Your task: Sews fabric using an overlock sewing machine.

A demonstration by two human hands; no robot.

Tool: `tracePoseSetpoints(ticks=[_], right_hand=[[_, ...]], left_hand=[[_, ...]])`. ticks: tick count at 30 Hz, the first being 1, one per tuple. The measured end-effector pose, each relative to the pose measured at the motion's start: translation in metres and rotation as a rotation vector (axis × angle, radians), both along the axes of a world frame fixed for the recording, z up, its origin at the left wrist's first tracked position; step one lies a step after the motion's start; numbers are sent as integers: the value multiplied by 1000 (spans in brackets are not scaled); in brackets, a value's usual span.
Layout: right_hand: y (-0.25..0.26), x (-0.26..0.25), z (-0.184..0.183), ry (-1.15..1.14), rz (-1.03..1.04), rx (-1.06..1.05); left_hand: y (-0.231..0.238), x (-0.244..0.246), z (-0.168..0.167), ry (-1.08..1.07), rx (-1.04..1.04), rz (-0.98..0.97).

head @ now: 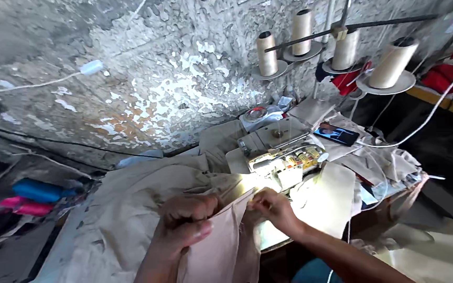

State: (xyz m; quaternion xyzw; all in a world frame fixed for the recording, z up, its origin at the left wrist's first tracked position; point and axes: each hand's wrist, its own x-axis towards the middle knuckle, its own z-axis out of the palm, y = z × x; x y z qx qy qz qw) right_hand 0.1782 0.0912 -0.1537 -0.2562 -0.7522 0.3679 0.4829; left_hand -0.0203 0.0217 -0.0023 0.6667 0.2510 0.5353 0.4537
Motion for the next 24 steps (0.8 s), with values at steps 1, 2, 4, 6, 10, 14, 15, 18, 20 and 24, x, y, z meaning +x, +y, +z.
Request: tracePoseSetpoints(ticks=[1, 2, 4, 6, 10, 14, 15, 18, 20, 24], right_hand=[[8, 4, 7, -11, -44, 4], [14, 5, 14, -24, -50, 30], [17, 1, 27, -7, 33, 126], [11, -1, 48, 45, 203, 184], [14, 16, 54, 121, 300, 200], [47, 30, 15, -167, 179, -32], [57, 32, 5, -240, 169, -119], [76, 35, -20, -205, 192, -274], [77, 33, -23, -121, 217, -298], [70, 29, -9, -81, 257, -363]], left_hand=[[2, 2, 1, 3, 3, -5], [4, 5, 2, 12, 8, -3], [7, 7, 6, 51, 29, -17], [9, 6, 9, 117, 57, -36], [11, -7, 16, 285, 110, -19], [15, -3, 19, 206, 76, -70], [17, -2, 19, 176, 72, -94], [20, 1, 19, 106, 62, -114], [21, 3, 20, 51, 43, -113], [22, 5, 19, 19, 29, -141]])
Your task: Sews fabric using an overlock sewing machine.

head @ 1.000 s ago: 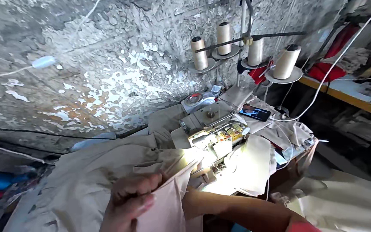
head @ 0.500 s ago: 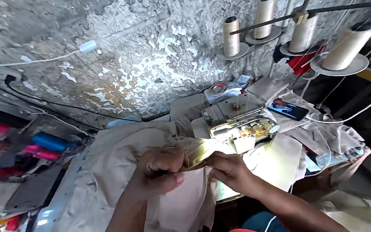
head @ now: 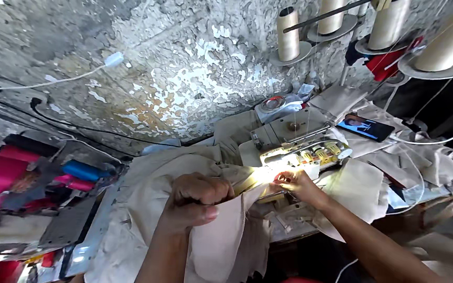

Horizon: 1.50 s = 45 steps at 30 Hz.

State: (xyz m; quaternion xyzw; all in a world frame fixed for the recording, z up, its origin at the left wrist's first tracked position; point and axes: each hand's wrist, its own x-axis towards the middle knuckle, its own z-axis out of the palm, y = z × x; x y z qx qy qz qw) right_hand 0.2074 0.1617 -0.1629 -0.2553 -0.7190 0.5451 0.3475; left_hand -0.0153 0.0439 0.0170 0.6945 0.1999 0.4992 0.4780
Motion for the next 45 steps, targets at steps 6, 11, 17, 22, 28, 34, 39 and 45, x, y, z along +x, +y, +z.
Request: tracePoseSetpoints(ticks=[6, 11, 17, 22, 28, 34, 39, 45], right_hand=[[6, -1, 5, -39, 40, -47], [-1, 13, 1, -65, 119, -136], [-21, 29, -15, -45, 71, -51], [-38, 33, -29, -120, -12, 72], [-40, 30, -41, -121, -39, 99], [-35, 26, -40, -178, -67, 135], [-26, 21, -47, -161, -105, 213], [-15, 16, -50, -157, -147, 270]], left_hand=[[2, 2, 1, -5, -3, -28], [4, 7, 5, 50, -5, 18], [4, 21, 5, 287, -31, 53], [1, 28, -6, 331, -80, 5], [-2, 29, -13, 320, -112, -3], [-3, 29, -18, 327, -136, -9], [-5, 31, -23, 330, -168, 42], [-6, 30, -31, 306, -272, 127]])
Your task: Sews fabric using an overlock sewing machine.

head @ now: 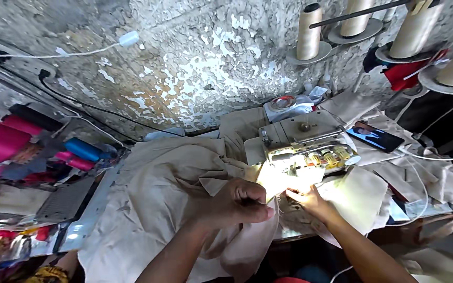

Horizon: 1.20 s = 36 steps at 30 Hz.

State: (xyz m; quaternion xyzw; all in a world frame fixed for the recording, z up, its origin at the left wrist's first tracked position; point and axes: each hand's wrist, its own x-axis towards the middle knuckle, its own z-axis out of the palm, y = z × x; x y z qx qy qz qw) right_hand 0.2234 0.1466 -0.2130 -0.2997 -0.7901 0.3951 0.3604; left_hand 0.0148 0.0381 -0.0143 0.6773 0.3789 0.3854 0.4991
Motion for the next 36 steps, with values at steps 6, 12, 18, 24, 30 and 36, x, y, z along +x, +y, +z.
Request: tracePoseSetpoints(ticks=[6, 12, 18, 24, 30, 36], right_hand=[[-1, 10, 20, -3, 234, -221], [-51, 41, 50, 291, 500, -511], [-91, 65, 59, 272, 413, -295], [-115, 71, 18, 169, 176, -238], [-121, 66, -3, 258, 168, -326], [-121, 61, 1, 132, 115, -274]], left_hand=[[-1, 4, 4, 128, -62, 29], [-2, 25, 2, 396, 18, -134], [-10, 50, -9, 662, 282, -280], [13, 16, -21, 739, 50, -244], [20, 9, -59, 721, -98, -53], [34, 15, -82, 1137, -275, -49]])
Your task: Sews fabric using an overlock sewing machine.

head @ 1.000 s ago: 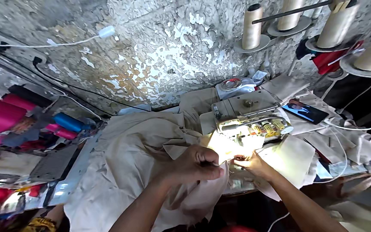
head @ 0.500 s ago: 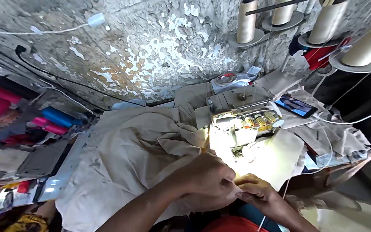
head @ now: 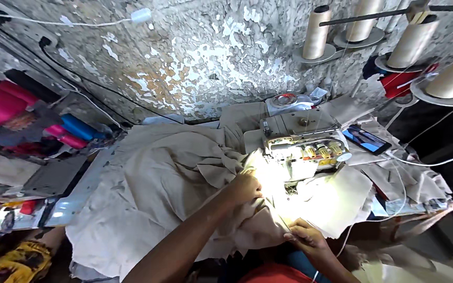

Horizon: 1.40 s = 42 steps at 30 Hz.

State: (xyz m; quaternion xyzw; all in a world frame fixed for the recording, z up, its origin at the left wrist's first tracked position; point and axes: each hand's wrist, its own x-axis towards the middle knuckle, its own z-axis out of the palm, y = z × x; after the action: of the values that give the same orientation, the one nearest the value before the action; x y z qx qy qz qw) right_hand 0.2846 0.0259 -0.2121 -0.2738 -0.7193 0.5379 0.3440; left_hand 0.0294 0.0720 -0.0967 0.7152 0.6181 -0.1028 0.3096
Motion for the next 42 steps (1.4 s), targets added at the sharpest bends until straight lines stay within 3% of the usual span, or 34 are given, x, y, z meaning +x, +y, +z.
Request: tracePoseSetpoints(ticks=[4, 6, 9, 14, 26, 42], right_hand=[[-3, 0, 3, -50, -26, 65], [-2, 3, 2, -62, -40, 93], [-5, 3, -2, -70, -40, 62], [-2, -5, -6, -86, -47, 30], [29, -24, 9, -208, -90, 34], [89, -59, 8, -98, -121, -34]], left_hand=[[-7, 18, 2, 84, -4, 61], [-20, 27, 6, 45, 77, 86], [-24, 22, -2, -14, 37, 129], [-11, 11, -2, -26, 2, 117], [21, -8, -14, -29, 142, 171], [75, -46, -16, -172, 258, 126]])
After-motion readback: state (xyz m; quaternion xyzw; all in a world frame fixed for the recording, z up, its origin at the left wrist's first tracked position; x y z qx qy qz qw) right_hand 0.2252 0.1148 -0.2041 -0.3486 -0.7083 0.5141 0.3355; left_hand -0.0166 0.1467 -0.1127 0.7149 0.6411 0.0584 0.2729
